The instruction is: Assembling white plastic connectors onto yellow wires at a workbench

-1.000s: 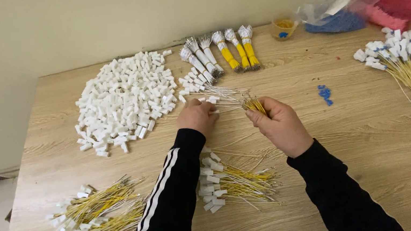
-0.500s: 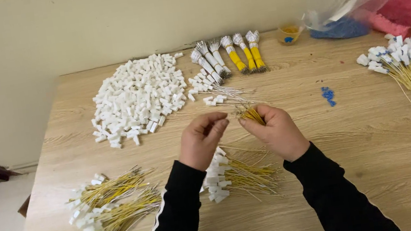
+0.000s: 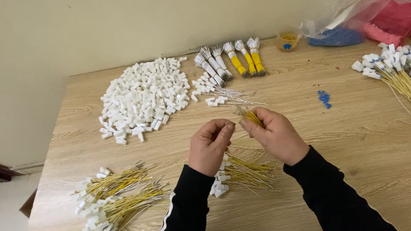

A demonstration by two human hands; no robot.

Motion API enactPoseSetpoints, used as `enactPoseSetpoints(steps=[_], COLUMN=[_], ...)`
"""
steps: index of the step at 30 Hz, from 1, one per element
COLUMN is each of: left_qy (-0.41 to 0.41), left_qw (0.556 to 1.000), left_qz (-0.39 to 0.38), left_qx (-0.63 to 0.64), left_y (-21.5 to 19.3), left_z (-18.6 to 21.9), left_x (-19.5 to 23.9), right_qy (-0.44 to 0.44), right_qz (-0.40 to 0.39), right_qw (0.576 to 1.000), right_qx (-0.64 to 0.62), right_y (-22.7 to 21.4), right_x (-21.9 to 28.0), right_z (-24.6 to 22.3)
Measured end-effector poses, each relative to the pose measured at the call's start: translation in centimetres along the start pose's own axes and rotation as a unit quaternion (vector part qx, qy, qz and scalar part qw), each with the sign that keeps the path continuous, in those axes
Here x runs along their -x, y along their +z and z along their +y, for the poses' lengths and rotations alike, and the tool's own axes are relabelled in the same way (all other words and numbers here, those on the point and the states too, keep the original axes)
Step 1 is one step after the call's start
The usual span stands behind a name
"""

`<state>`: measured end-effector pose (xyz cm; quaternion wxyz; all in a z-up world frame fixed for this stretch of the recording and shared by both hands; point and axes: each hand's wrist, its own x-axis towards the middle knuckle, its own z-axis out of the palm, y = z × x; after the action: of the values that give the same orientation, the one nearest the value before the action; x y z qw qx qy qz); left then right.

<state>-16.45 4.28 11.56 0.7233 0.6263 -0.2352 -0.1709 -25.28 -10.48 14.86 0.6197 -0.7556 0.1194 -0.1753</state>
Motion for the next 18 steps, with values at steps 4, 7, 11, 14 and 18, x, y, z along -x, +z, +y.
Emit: enactPoseSetpoints(steps=[4, 7, 11, 14, 18], left_qy=[-0.001, -0.002, -0.026, -0.058, -0.088], left_qw=[1.000, 1.000, 0.995, 0.986, 0.976], left_qz=[0.000, -0.001, 0.003, -0.005, -0.017], left_qx=[-0.006, -0.001, 0.099, 0.154, 0.199], left_y=[0.2, 0.1, -0.3, -0.6, -0.9], left_z=[0.2, 0.4, -0.2, 0.5, -0.1], left_x=[0.1, 0.3, 0.2, 0.4, 0.2], right_qy=[-0.001, -0.011, -0.020, -0.026, -0.024], right_qz=[-0.008, 0.008, 0.014, 0.012, -0.002], right_qw=[1.000, 0.999, 0.998, 0.995, 0.993], right_qx=[0.004, 0.030, 0.064, 0.099, 0.116], right_y=[0.2, 0.1, -0.1, 0.0, -0.1], right_x=[0.6, 0.6, 0.8, 0.9, 0.7], right_z=[-1.6, -1.4, -1.7, -2.3, -2.4])
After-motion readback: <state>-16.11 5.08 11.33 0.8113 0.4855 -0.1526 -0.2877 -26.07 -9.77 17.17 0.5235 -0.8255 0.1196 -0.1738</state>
